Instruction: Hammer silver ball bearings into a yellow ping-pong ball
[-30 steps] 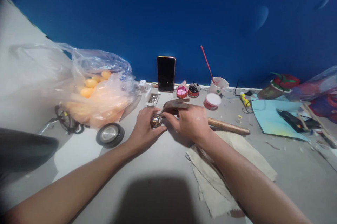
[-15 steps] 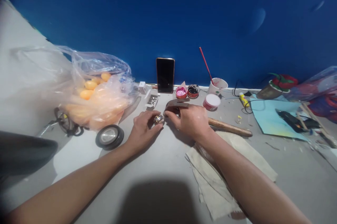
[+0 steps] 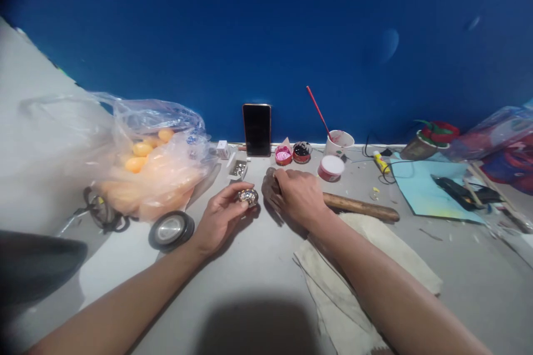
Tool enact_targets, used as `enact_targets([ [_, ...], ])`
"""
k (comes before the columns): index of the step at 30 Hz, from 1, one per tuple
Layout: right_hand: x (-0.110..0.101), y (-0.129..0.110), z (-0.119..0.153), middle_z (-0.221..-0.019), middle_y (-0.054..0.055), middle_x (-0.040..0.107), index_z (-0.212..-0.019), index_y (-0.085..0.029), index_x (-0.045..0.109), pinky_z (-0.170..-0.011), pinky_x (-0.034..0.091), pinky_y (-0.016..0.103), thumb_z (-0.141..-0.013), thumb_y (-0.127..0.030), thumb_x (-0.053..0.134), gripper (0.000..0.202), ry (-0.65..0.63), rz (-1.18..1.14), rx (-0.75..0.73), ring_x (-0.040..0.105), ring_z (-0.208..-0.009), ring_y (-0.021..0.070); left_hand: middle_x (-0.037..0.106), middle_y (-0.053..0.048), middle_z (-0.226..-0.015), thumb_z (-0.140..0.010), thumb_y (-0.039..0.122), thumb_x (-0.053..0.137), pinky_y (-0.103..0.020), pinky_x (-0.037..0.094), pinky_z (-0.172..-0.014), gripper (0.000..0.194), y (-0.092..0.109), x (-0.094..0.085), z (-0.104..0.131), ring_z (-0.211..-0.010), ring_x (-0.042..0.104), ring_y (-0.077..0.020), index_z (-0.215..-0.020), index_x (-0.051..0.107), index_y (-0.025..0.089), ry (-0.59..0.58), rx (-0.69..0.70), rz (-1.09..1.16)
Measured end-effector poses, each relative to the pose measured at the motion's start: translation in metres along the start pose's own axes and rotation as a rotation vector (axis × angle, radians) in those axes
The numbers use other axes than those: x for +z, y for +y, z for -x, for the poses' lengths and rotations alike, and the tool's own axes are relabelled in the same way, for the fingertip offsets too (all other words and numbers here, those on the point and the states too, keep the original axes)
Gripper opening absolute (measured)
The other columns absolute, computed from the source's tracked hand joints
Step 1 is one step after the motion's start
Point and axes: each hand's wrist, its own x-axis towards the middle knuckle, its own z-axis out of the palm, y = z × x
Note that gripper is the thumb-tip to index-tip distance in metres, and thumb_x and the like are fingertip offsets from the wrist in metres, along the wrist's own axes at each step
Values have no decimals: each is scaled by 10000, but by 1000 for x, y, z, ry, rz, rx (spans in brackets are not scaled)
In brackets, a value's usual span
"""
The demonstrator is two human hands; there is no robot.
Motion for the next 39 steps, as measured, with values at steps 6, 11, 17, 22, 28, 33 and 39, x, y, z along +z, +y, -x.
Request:
enact_targets([
  [6, -4, -3, 0, -922, 86, 740, -1089, -185, 630, -595, 207, 322, -911, -272, 570, 207, -125, 24, -6, 636, -756, 223, 715, -67, -819, -722, 216, 808, -259, 465, -641, 325, 1, 0, -5, -713, 673, -170, -1035, 755, 147, 25, -99, 179],
  [11, -1, -3, -1, -919, 79, 742, -1075, -209, 645, -614, 239, 320, -939, -324, 562, 196, -136, 32, -20, 648, -769, 224, 746, -133, -954, -753, 186, 739, -287, 506, -646, 203, 1, -1, -9, -720, 672, -180, -943, 750, 116, 56, -152, 292],
  [17, 5, 0, -2, -940, 70, 739, -950, -220, 652, -601, 238, 318, -914, -353, 580, 155, -151, -14, -23, 652, -796, 218, 739, -96, -904, -802, 179, 709, -225, 430, -553, 186, 6, -6, -9, -608, 609, -129, -986, 694, 163, -22, -289, 422],
  [22, 5, 5, -3, -952, 66, 738, -878, -215, 630, -600, 281, 302, -870, -347, 613, 133, -201, -130, -59, 637, -786, 202, 736, -109, -900, -903, 255, 621, -212, 322, -466, 140, 3, -8, -9, -495, 499, -95, -987, 668, 154, -82, -299, 446],
  [28, 5, 8, -4, -957, 54, 735, -885, -221, 626, -604, 300, 295, -809, -305, 631, 114, -222, -153, -35, 619, -768, 196, 694, -55, -810, -963, 280, 569, -173, 254, -431, 140, 4, -8, -9, -430, 405, -53, -895, 626, 172, -108, -364, 504],
  [33, 5, 12, -4, -935, 47, 726, -865, -224, 615, -606, 304, 292, -782, -308, 631, 119, -216, -184, -29, 609, -764, 194, 562, 16, -563, -1018, 411, 525, -170, 190, -365, 378, 6, -9, -8, -332, 236, -33, -734, 566, 165, -130, -355, 468],
  [39, 4, 12, -5, -927, 40, 727, -870, -226, 608, -602, 303, 290, -766, -298, 634, 129, -224, -209, -10, 604, -759, 191, 670, -57, -787, -957, 490, 641, -185, 325, -420, 353, 5, -5, -8, -471, 459, -72, -860, 624, 151, -55, -300, 508],
])
